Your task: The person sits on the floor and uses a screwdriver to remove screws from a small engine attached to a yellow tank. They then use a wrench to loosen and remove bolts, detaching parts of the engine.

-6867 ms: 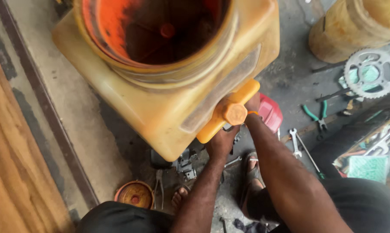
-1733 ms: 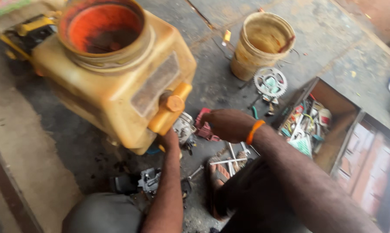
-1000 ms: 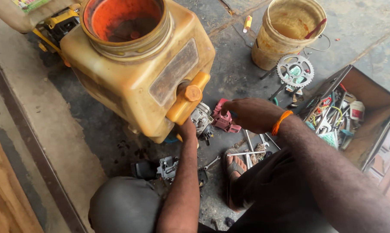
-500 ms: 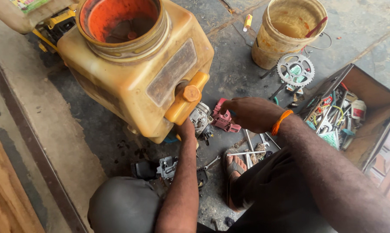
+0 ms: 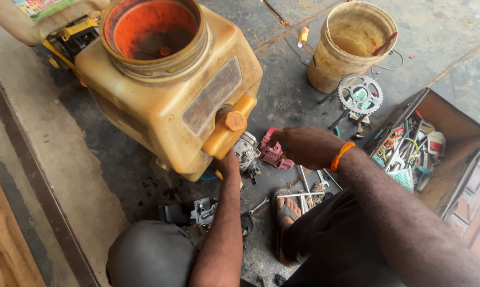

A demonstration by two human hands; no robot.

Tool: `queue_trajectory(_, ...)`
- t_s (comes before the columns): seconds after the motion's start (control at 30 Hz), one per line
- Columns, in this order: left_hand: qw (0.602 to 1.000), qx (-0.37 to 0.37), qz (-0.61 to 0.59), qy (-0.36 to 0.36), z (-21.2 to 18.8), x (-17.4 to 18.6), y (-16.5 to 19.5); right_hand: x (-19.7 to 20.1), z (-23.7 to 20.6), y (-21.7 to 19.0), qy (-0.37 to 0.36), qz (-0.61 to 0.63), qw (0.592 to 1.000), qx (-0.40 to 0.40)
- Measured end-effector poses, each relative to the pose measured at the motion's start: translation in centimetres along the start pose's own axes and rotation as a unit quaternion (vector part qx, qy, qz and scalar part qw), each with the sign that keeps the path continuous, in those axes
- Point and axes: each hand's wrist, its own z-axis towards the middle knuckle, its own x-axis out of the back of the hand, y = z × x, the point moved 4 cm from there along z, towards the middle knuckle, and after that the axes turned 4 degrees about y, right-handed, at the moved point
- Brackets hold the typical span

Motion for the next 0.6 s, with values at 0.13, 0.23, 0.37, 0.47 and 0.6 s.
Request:
queue_trajectory(0.13, 0.997, -0.039, 0.058, 0.029, -0.2, 0.7, 0.2, 0.3, 0.2, -0.7, 0.007, 0.003, 1.000, 0.021)
queue_trajectory(0.23, 0.995, 0.004, 0.095, 0.038, 0.0, 0.6, 0.1, 0.4, 0.3, -1.4, 0.007, 0.005, 1.000, 0.023)
queue_trajectory(0.37, 0.996, 0.017, 0.076, 0.044, 0.1, 0.3, 1.1, 0.4, -0.1, -2.0, -0.006, 0.003, 1.000, 0.010)
queue_trajectory(0.47, 0.998, -0.003, 0.051, 0.042, -0.1, 0.5, 1.9, 0.5, -0.5, -2.1, -0.002, 0.001, 1.000, 0.010)
queue_trajectory(0.6, 0.999, -0.026, 0.011, 0.040, -0.2, 1.0, 2.4, 0.7, -0.7, -1.9, 0.003, 0.001, 1.000, 0.004)
